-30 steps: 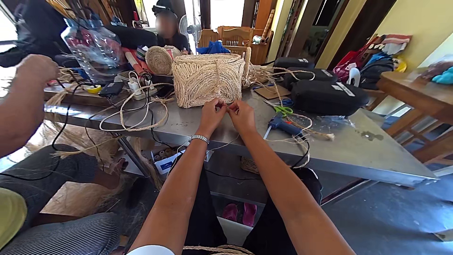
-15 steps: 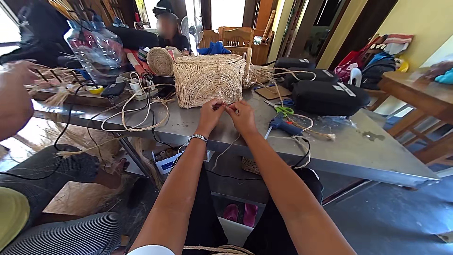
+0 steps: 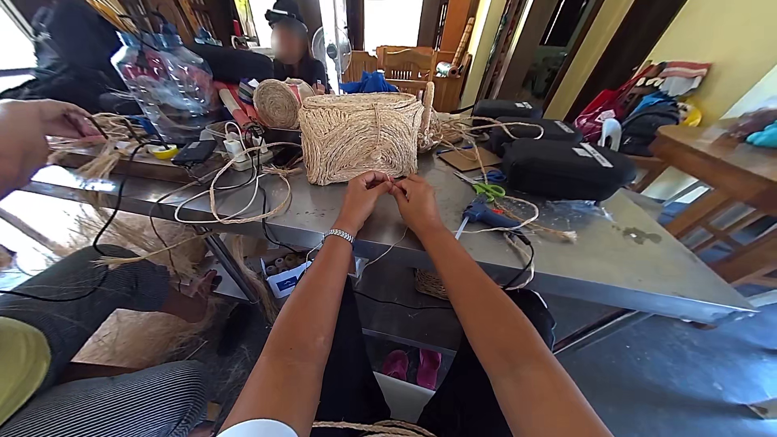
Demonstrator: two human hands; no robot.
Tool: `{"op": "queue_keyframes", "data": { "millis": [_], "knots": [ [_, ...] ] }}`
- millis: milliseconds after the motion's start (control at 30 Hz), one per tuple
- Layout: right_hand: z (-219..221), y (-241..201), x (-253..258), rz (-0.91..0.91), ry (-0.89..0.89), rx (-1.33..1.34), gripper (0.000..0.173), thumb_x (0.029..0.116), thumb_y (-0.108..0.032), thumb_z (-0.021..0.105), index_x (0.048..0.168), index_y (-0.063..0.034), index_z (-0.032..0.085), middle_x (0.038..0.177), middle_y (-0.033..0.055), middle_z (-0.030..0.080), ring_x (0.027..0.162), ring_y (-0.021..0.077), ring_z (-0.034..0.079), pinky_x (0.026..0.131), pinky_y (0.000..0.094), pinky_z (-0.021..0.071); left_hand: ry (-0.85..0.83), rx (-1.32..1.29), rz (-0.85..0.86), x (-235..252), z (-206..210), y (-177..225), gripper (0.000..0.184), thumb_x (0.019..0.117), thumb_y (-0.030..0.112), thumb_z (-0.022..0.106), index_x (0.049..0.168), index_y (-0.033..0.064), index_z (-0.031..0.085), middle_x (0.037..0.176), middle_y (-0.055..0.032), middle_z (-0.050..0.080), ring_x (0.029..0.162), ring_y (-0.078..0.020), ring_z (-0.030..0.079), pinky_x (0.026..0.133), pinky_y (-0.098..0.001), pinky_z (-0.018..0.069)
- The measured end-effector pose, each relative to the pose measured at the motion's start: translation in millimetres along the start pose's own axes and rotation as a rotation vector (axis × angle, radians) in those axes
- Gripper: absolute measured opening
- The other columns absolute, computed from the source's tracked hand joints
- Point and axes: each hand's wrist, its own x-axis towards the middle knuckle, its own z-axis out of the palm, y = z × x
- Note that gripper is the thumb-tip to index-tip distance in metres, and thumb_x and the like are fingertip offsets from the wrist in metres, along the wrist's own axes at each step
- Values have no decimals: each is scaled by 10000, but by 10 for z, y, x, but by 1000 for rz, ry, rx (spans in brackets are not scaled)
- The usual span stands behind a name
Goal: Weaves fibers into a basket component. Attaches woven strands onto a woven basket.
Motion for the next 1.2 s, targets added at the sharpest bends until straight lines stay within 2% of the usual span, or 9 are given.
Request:
{"op": "queue_keyframes", "data": {
  "millis": [233,367,467,567,733,800,933,1067,1200],
  "knots": [
    [62,-44,-15,-11,-94,-13,261,1025,-211,611,1035,10,748,1059,193,677,986,324,676,909,494,562,116,104,-25,25,-17,-56,151,1034,109,572,1107,-14,619,1024,-110,684,917,-143,652,876,-325,531],
    [-5,-74,-12,109,-66,8,319,992,-221,670,1197,21,648,1224,234,617,900,319,673,801,472,579,26,248,-13,-1,31,-3,178,1025,130,575,1132,1,637,1013,-112,675,898,-170,648,844,-365,532],
    [-23,-41,3,153,-74,75,311,968,-168,707,1210,13,632,1099,177,712,910,295,709,829,478,583,-38,289,10,-6,38,10,172,1023,134,575,1130,19,644,1022,-104,680,895,-169,649,834,-371,532],
    [-19,-32,5,165,-75,102,271,956,-145,712,1174,7,659,1013,152,726,880,267,712,819,453,587,-32,264,33,1,33,-14,148,1018,123,577,1108,29,647,1009,-87,682,876,-155,644,816,-352,529],
    [-55,-62,0,184,-70,109,281,956,-186,727,1156,5,681,1104,168,708,905,278,679,843,461,559,-31,228,43,5,34,-21,142,1005,100,589,1117,36,648,1046,-79,691,902,-151,642,828,-344,522],
    [-56,-70,2,205,-58,140,271,952,-180,735,1141,5,679,1075,166,706,857,264,677,811,453,564,-28,208,48,4,38,-18,134,1005,96,594,1111,38,650,1040,-75,689,899,-143,641,828,-330,524],
    [-52,-62,6,213,-14,149,182,962,-173,718,1072,-29,722,979,115,739,869,216,708,836,413,577,-11,212,61,3,26,-31,127,1001,107,612,1099,42,659,1030,-66,694,907,-135,651,836,-328,533],
    [-42,-56,-5,165,15,92,181,988,-154,656,1075,-10,721,973,142,727,863,267,692,832,467,568,-15,286,66,-4,26,8,152,1008,124,613,1123,36,660,1047,-79,693,920,-158,655,849,-359,537],
    [-31,-60,1,186,16,75,205,1038,-141,578,1128,7,687,1030,176,703,930,299,683,893,482,552,-51,269,50,-6,36,4,142,1004,126,617,1104,40,669,1051,-77,696,927,-156,654,852,-353,531]
  ]
}}
